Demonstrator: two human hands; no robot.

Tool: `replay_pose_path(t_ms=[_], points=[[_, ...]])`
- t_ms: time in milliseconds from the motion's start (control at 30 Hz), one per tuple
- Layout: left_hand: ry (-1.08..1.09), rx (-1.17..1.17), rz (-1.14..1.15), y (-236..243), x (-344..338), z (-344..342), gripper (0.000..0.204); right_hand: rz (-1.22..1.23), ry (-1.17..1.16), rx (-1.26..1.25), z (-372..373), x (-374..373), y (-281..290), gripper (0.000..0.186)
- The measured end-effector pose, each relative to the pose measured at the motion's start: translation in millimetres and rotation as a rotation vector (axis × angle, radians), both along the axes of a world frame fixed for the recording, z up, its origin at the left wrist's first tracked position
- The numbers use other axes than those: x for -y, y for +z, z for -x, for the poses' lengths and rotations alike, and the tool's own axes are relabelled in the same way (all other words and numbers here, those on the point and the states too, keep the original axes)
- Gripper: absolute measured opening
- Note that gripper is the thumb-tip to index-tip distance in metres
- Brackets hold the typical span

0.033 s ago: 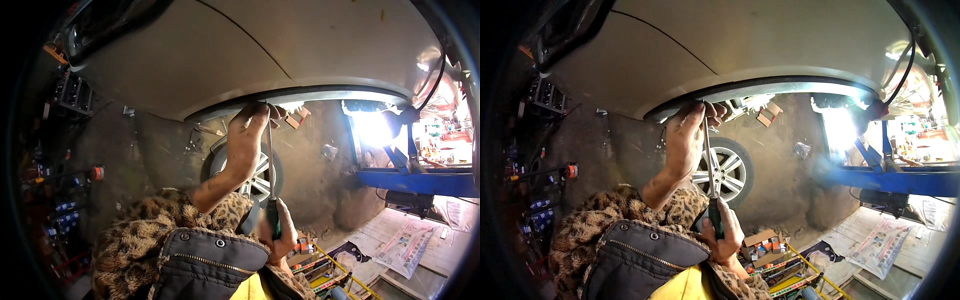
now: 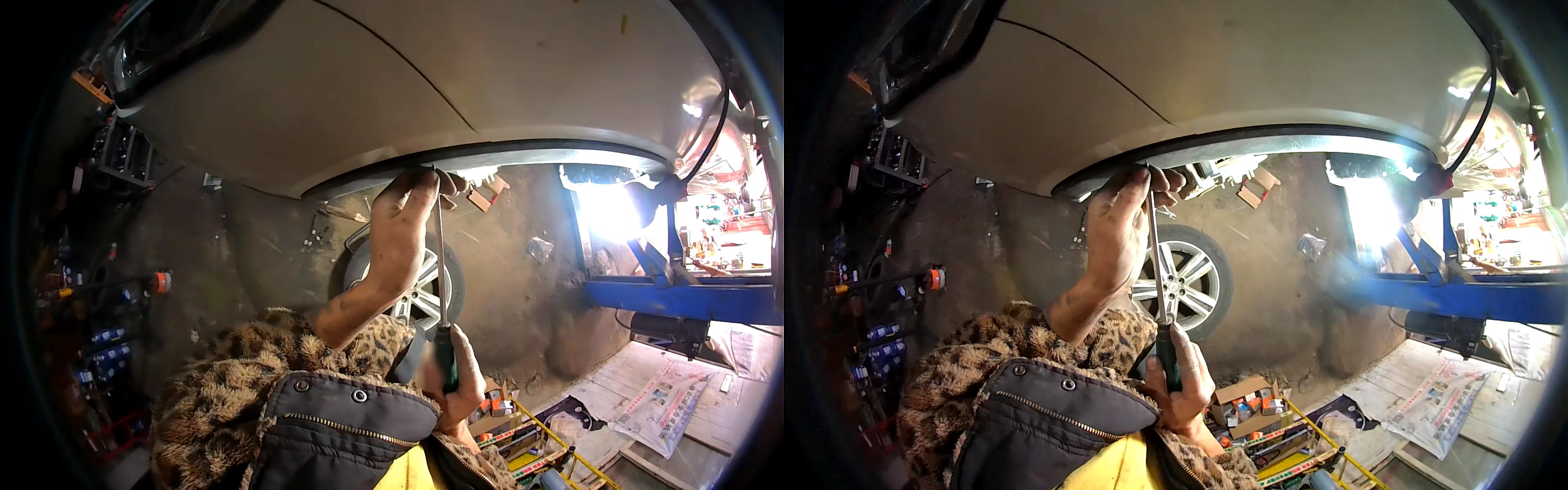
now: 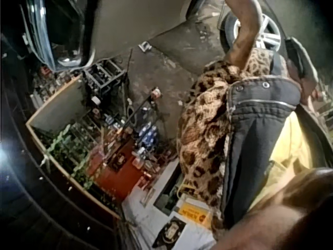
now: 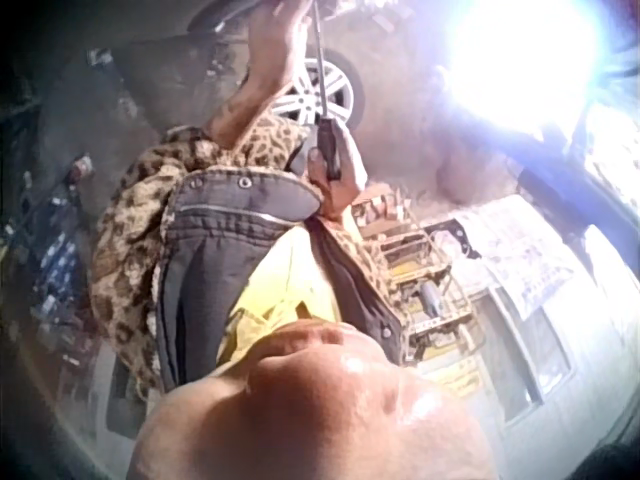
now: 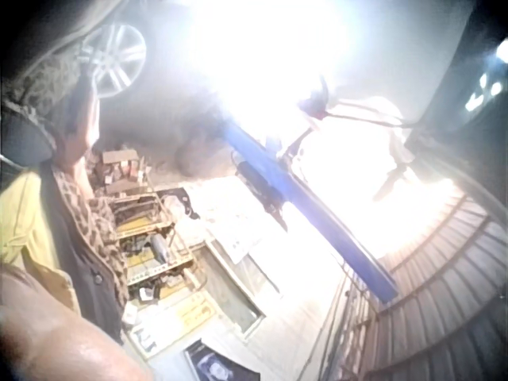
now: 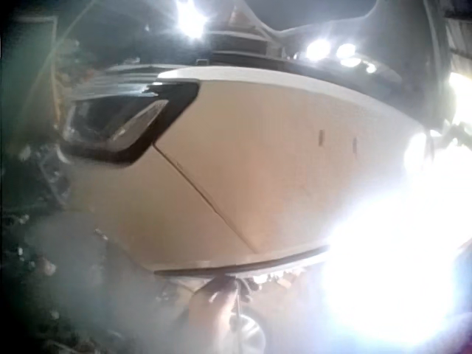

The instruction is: The person uses a screwdriver to pry and fit a plastic wheel arch liner into the wheel well of a car. They repeatedly adjust the liner's position around the wheel opening and then move a tire nearby.

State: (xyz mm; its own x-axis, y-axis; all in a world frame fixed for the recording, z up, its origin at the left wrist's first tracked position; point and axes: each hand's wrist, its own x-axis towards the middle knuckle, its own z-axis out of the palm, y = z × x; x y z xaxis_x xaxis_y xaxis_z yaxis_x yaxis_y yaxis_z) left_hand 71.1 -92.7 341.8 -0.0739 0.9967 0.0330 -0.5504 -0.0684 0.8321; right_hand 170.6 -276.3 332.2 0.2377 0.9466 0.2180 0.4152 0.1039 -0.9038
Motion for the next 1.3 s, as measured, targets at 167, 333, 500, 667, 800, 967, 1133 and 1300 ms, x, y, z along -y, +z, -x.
replay_pose_path(t_ms=[167, 333, 500, 667, 800, 967, 1133, 1300], points=[[0.048, -0.035, 0.004, -0.2, 1.5, -2.6, 0.022, -0.002, 0.045, -0.023, -5.0, 0.3, 3.1, 0.044], [-0.094, 0.002, -0.073, -0.5, -3.8, 11.6, 0.022, 0.084, 0.104, 0.007, -10.5, 3.2, 13.3, 0.05], [-0.219, -0.016, -0.014, 13.2, -12.7, 25.8, 0.025, 0.083, 0.053, -0.059, -3.7, 3.5, 17.0, 0.054], [-0.255, 0.0, -0.088, 1.4, -10.2, 30.3, 0.033, 0.113, 0.037, -0.112, 9.6, 4.5, 34.0, 0.05], [-0.46, 0.085, 0.022, -40.6, -7.6, 45.2, 0.057, 0.072, -0.022, -0.033, 23.4, 10.3, 35.1, 0.047], [-0.483, 0.304, 0.16, -54.4, -7.8, 48.7, 0.068, 0.033, -0.056, -0.129, 27.7, -0.2, 23.1, 0.047], [-0.459, 0.535, 0.177, -16.8, -6.9, 37.7, 0.043, 0.02, -0.067, -0.108, 31.6, 3.9, 16.0, 0.045], [-0.395, 0.575, 0.164, -17.3, -6.3, 23.4, 0.019, -0.005, -0.043, -0.051, 27.6, 6.7, 3.7, 0.046]])
